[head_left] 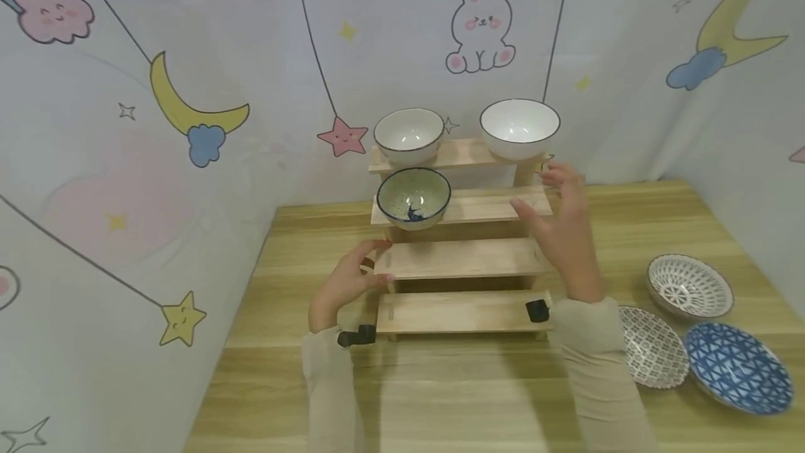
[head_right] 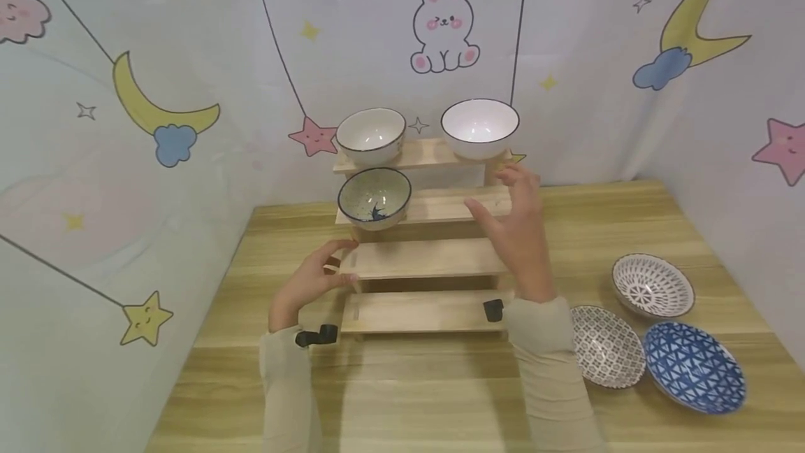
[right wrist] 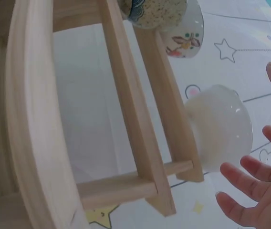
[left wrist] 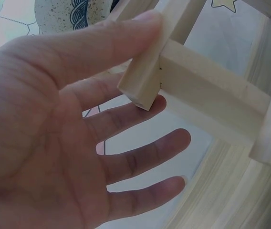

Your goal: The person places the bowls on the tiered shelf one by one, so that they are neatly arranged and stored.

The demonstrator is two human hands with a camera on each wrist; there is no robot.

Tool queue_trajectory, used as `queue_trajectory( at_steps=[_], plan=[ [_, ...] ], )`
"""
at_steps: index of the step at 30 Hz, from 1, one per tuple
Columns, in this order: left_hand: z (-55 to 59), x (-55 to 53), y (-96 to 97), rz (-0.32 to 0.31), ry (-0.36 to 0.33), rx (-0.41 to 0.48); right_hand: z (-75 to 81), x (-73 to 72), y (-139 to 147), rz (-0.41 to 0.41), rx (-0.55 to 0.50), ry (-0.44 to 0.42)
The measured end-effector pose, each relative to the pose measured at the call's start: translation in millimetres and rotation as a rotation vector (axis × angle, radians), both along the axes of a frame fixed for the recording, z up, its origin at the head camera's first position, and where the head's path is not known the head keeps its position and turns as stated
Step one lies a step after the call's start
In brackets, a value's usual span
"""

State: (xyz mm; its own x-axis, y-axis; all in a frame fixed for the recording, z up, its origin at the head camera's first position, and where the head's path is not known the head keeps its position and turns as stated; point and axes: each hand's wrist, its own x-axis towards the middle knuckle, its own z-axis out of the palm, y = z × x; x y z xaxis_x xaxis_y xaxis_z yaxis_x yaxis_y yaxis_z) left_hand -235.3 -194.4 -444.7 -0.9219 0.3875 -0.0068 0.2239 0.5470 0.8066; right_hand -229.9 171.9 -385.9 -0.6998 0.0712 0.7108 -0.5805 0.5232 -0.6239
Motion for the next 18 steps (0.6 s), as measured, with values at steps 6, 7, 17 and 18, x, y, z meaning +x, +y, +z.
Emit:
queue_trajectory(
  at_steps=[6,7,17,18],
  plan=[
    [-0.6,1.6,-1.1,0.0,0.004,0.013,-6.0,4.0,14,-0.044,0.03,-0.055],
    [-1.0,1.9,-1.7,0.0,0.007,0.016,-6.8,4.9,17,-0.048,0.032,-0.06],
    [-2.4,1.6,-1.6,0.0,0.021,0.048,-10.2,11.2,37,-0.104,0.031,-0.09],
    [-2.3,1.5,-1.2,0.002,0.02,0.047,-10.3,11.7,38,-0.109,0.028,-0.096]
  ],
)
